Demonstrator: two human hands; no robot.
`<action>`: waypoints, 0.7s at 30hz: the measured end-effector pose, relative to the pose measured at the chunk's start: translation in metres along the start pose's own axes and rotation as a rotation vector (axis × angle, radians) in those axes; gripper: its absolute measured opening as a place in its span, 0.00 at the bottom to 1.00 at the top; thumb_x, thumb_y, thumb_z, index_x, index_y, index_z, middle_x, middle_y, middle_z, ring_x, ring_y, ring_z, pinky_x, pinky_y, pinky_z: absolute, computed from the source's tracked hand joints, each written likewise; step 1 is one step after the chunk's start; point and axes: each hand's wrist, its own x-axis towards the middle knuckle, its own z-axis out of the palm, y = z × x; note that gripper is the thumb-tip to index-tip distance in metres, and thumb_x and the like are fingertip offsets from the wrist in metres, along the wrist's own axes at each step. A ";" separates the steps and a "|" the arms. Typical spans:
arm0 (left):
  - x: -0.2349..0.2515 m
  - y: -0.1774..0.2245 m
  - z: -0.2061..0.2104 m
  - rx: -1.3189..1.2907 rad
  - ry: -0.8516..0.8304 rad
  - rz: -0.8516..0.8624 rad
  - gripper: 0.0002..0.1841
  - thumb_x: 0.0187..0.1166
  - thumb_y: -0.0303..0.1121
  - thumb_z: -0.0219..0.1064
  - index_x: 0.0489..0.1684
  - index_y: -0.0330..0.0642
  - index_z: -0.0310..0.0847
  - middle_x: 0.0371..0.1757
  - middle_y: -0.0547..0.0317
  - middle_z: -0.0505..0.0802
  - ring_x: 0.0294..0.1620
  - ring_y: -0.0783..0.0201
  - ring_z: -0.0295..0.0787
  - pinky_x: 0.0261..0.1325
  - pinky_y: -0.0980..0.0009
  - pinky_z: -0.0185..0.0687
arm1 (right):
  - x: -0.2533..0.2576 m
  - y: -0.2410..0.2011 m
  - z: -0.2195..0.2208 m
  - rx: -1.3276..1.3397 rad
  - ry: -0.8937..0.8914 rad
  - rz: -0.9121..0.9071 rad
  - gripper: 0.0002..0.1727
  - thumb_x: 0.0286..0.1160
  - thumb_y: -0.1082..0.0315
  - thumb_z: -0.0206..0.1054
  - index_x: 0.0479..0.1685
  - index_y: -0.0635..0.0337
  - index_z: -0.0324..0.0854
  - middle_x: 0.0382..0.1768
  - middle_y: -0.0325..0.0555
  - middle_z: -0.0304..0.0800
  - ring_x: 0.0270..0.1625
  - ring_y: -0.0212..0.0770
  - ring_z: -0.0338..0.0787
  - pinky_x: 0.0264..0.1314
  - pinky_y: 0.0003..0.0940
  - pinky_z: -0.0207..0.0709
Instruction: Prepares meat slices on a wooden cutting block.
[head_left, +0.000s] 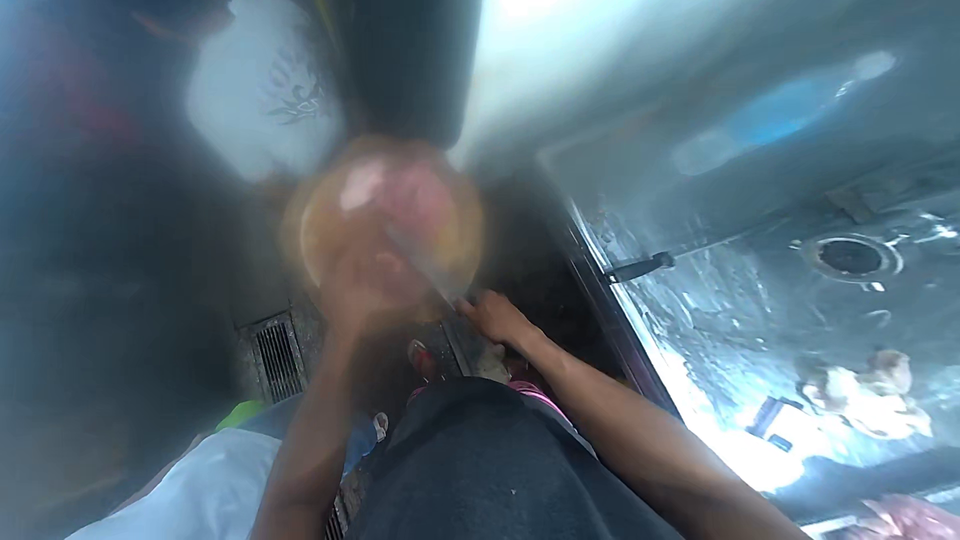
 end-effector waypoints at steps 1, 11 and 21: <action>0.006 -0.001 0.012 0.021 0.015 0.015 0.22 0.88 0.37 0.62 0.79 0.42 0.77 0.80 0.44 0.80 0.78 0.47 0.79 0.78 0.46 0.77 | 0.010 -0.013 -0.002 -0.017 -0.008 -0.018 0.40 0.89 0.34 0.45 0.53 0.65 0.84 0.45 0.61 0.89 0.48 0.57 0.92 0.55 0.59 0.82; 0.044 -0.020 0.121 0.500 -0.176 0.393 0.34 0.90 0.60 0.40 0.96 0.63 0.53 0.99 0.54 0.44 0.99 0.45 0.30 0.95 0.38 0.33 | 0.014 0.013 0.036 -0.120 -0.120 0.079 0.46 0.84 0.27 0.42 0.52 0.66 0.84 0.47 0.64 0.90 0.53 0.61 0.92 0.57 0.64 0.82; 0.049 -0.021 0.112 0.375 -0.237 0.388 0.35 0.88 0.58 0.46 0.96 0.59 0.54 0.99 0.53 0.45 0.99 0.48 0.30 0.97 0.43 0.31 | 0.046 -0.036 0.036 -0.135 -0.190 -0.010 0.44 0.88 0.30 0.41 0.47 0.66 0.83 0.38 0.59 0.88 0.39 0.55 0.92 0.47 0.57 0.85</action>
